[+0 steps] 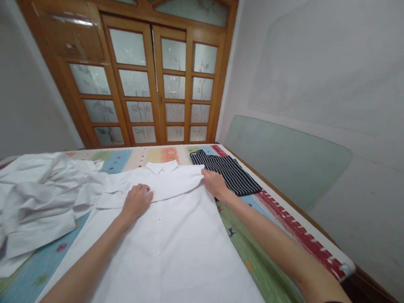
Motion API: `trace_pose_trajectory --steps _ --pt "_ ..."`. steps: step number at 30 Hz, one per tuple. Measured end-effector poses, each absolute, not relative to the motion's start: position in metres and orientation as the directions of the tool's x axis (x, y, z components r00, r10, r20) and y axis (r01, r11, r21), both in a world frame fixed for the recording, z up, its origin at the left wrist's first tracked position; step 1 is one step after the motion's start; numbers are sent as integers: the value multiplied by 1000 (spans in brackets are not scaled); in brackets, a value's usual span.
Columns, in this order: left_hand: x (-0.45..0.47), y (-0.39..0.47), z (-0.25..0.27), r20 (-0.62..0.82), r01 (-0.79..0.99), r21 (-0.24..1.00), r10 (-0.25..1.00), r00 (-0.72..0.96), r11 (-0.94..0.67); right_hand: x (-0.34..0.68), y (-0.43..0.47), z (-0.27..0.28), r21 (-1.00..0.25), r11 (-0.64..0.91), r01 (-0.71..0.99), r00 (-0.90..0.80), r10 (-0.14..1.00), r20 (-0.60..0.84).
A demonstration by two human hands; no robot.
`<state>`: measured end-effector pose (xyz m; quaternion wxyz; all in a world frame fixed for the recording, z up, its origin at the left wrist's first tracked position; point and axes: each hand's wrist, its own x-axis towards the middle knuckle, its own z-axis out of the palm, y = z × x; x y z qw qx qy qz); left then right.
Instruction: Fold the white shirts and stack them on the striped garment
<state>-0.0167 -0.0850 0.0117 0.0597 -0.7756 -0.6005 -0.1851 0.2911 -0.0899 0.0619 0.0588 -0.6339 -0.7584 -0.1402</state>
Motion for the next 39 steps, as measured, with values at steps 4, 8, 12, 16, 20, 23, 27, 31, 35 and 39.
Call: trace_pose_trajectory --steps 4,8,12,16,20,23,27,31,35,39 --pt "-18 -84 9 360 940 134 899 249 -314 294 -87 76 230 196 953 -259 922 287" --pt "-18 -86 6 332 920 156 896 294 -360 300 -81 76 148 97 984 -143 928 343" --pt "-18 -88 5 332 911 182 895 297 -370 305 -83 59 44 11 999 -23 961 275" --pt "-19 -89 5 314 916 176 903 294 -360 308 -94 42 157 31 987 -64 975 213" --pt "-19 -91 5 323 917 167 899 297 -363 306 -101 37 299 97 949 -169 959 227" --pt "-19 -90 4 339 914 161 890 304 -373 298 -101 41 290 62 955 -147 949 279" --pt "-19 -88 -1 381 908 159 873 306 -388 286 -97 46 305 62 950 -156 942 298" --pt "-20 -86 -4 420 900 143 849 321 -412 280 -89 47 361 63 930 -166 951 260" --pt "-21 -85 -7 470 873 143 808 355 -467 284 -81 44 394 69 917 -168 960 223" --pt "-20 -84 -8 491 858 154 791 364 -490 289 -79 40 422 67 904 -171 962 213"
